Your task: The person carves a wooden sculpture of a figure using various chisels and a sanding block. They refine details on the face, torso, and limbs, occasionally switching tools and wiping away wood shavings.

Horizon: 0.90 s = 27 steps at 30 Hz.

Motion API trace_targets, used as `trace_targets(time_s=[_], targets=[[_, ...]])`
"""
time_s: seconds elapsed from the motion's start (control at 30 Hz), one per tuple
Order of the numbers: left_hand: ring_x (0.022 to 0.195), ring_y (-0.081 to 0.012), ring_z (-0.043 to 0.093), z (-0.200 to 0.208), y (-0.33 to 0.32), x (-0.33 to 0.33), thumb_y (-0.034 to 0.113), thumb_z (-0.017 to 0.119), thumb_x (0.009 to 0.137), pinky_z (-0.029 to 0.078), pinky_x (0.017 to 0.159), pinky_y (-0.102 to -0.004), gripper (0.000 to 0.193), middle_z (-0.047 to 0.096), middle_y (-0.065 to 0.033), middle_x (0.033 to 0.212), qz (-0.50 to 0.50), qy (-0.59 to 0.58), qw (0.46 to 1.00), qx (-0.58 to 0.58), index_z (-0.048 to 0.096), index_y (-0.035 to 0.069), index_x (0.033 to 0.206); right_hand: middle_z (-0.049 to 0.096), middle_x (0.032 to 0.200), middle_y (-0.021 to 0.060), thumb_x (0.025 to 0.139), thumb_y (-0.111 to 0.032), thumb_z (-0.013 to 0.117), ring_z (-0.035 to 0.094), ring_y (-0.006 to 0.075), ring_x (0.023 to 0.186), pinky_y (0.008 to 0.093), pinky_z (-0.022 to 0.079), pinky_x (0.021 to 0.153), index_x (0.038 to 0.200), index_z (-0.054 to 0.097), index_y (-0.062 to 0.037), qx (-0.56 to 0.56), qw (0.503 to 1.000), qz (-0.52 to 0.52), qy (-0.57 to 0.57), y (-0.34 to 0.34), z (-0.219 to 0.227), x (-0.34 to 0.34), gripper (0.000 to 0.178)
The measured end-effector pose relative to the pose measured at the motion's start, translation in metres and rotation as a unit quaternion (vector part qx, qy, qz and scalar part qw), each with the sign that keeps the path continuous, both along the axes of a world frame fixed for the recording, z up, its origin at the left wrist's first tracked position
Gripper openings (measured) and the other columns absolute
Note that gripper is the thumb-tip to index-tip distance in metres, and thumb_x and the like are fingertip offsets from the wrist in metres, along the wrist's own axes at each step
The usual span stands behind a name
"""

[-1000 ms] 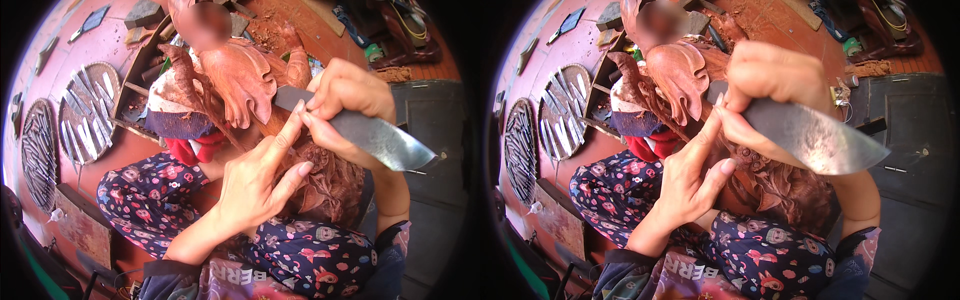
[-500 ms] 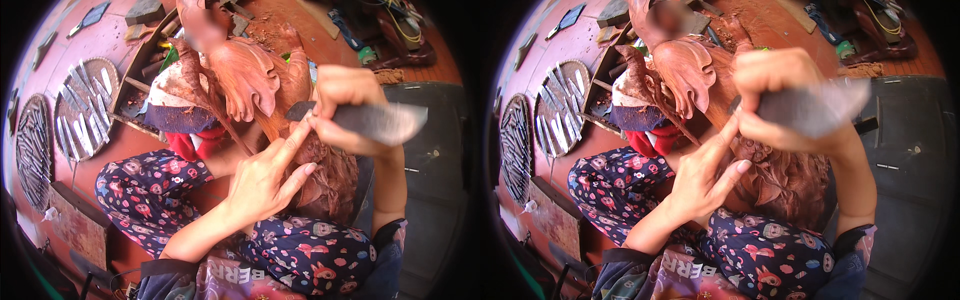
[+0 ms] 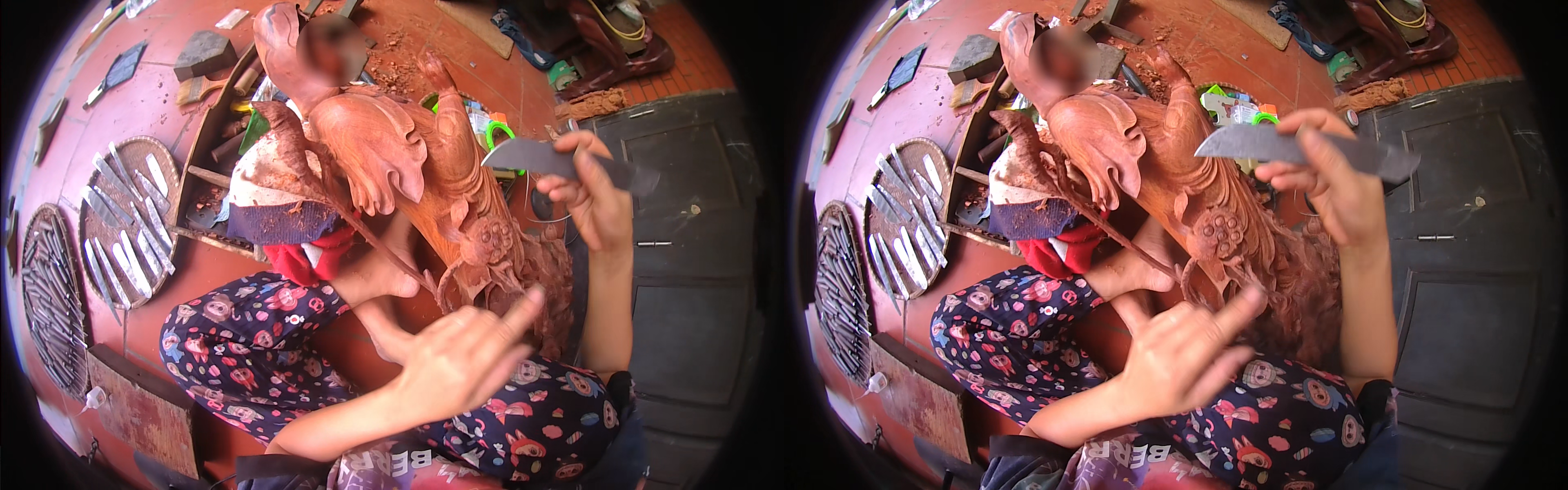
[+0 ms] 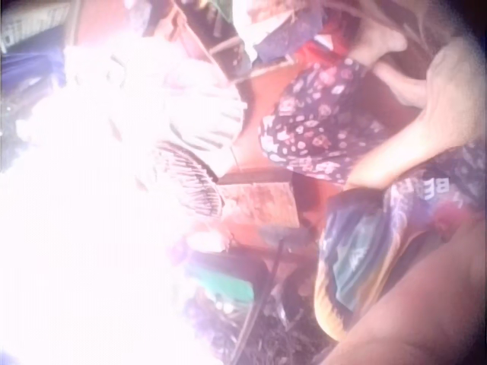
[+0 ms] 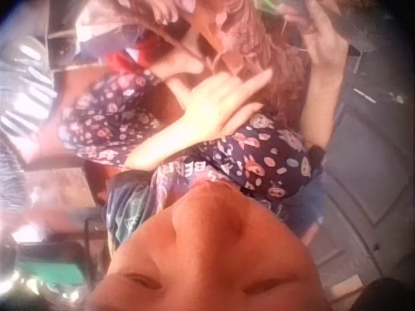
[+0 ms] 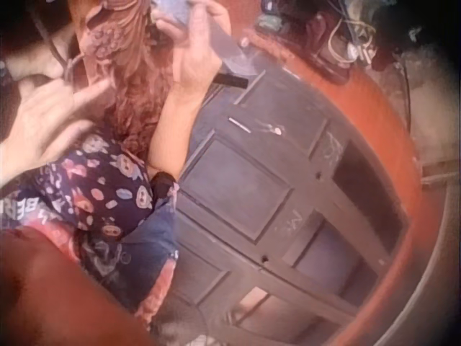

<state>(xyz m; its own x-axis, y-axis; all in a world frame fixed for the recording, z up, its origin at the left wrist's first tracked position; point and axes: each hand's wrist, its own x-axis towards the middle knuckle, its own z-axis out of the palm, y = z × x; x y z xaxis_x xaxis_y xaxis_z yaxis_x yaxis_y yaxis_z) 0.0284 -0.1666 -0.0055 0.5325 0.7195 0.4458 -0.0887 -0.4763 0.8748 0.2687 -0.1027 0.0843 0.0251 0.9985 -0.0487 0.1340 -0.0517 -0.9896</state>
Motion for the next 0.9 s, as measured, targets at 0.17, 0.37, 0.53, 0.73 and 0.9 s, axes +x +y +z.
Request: trace_targets(time_s=[0.17,0.37,0.53,0.73,0.9], targets=[[0.135,-0.0424,0.04,0.04,0.01,0.038,0.02,0.069,0.08,0.04,0.106,-0.0514,0.066,0.046,-0.0206,0.141,-0.014,-0.13,0.989,0.074,0.05,0.004,0.141,0.068,0.096,0.0132,0.093,-0.007,0.065,0.07,0.0198,0.079,0.0273,0.058,0.071,0.104,0.061,0.0018,0.016,0.993,0.004,-0.121,-0.016,0.001,-0.014,0.014],[0.144,-0.0529,0.023,0.062,0.025,0.063,0.029,0.064,0.084,0.027,0.113,-0.0639,0.069,0.028,-0.0249,0.157,0.013,-0.093,0.995,0.034,0.044,0.006,0.146,0.069,0.088,0.0095,0.09,-0.008,0.069,0.067,0.0178,0.074,0.0281,0.055,0.069,0.097,0.067,-0.0019,-0.046,0.973,-0.106,-0.198,-0.019,0.025,-0.057,0.009],[0.144,-0.0533,0.023,0.07,0.04,0.067,0.034,0.062,0.085,0.026,0.113,-0.0647,0.071,0.025,-0.0298,0.157,0.042,-0.066,0.997,0.012,0.042,0.004,0.147,0.069,0.087,0.009,0.089,-0.008,0.07,0.067,0.0171,0.074,0.0281,0.056,0.068,0.094,0.068,-0.0019,-0.06,0.959,-0.109,-0.253,-0.014,0.03,-0.057,0.008],[0.144,-0.0526,0.023,0.057,0.028,0.083,0.029,0.051,0.093,0.027,0.113,-0.0632,0.063,0.025,-0.0331,0.155,0.078,-0.033,0.996,-0.015,0.039,-0.002,0.147,0.07,0.086,0.0083,0.088,-0.009,0.07,0.067,0.0164,0.073,0.0281,0.056,0.067,0.092,0.07,-0.002,-0.068,0.955,-0.062,-0.283,-0.007,0.013,-0.048,0.008],[0.146,-0.0498,0.023,0.066,0.03,0.08,0.022,0.043,0.096,0.026,0.114,-0.0609,0.057,0.027,-0.0328,0.155,0.09,-0.061,0.994,-0.001,0.038,-0.003,0.147,0.07,0.086,0.0077,0.088,-0.01,0.071,0.067,0.0158,0.073,0.0282,0.056,0.065,0.089,0.071,-0.002,-0.064,0.938,-0.091,-0.328,-0.012,0.033,-0.058,0.008]])
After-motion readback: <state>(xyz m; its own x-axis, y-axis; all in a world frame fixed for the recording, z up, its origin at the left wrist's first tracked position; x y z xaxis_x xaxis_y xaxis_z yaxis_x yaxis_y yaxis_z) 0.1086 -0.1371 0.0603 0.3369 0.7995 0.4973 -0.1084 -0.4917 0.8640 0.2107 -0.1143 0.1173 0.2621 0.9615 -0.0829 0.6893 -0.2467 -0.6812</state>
